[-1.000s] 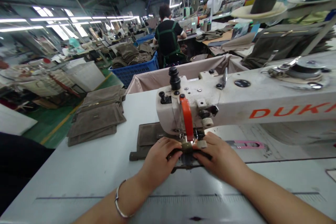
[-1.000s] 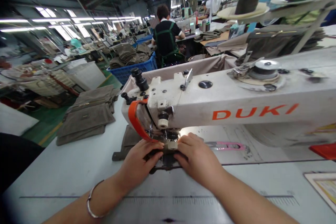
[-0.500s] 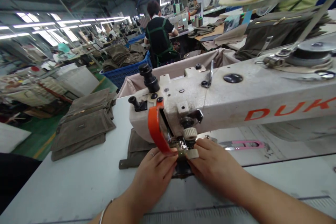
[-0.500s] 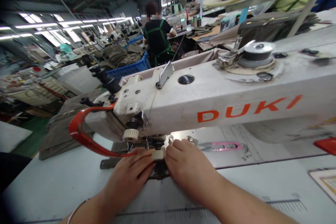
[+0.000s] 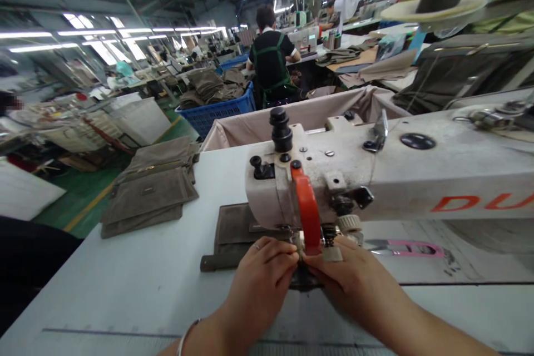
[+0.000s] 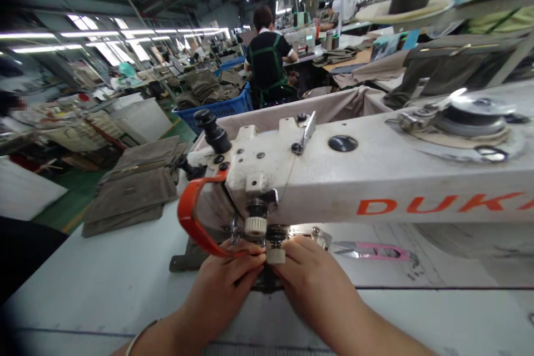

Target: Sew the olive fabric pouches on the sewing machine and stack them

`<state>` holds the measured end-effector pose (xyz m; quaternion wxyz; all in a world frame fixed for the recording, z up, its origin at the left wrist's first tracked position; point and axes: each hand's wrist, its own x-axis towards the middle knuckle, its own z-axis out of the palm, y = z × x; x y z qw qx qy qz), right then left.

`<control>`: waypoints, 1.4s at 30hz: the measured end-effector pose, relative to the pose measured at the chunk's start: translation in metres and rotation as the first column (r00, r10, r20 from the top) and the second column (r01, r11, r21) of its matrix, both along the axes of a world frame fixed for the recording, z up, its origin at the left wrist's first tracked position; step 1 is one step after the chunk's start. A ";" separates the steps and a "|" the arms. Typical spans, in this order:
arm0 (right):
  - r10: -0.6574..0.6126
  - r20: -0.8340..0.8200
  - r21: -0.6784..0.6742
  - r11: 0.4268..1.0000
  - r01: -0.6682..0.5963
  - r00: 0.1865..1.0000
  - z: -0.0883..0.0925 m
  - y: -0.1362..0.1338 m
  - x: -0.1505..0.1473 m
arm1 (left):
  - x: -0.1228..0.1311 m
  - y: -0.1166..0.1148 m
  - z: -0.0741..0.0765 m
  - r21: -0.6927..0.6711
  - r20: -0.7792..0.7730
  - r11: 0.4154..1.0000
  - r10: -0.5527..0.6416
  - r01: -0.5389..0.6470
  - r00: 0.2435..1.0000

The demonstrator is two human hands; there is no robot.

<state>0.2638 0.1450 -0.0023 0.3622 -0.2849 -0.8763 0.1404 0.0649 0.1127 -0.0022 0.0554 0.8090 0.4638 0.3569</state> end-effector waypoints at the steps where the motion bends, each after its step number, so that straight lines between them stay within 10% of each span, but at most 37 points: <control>1: -0.007 0.003 -0.013 1.000 0.007 1.000 -0.001 0.000 0.000 | 0.000 0.001 0.000 0.002 0.001 1.000 -0.006 0.006 1.000; 42: -0.213 0.122 0.080 0.976 0.205 0.969 -0.014 0.018 -0.003 | 0.000 0.034 0.000 -0.041 -0.022 0.998 0.056 -0.056 0.998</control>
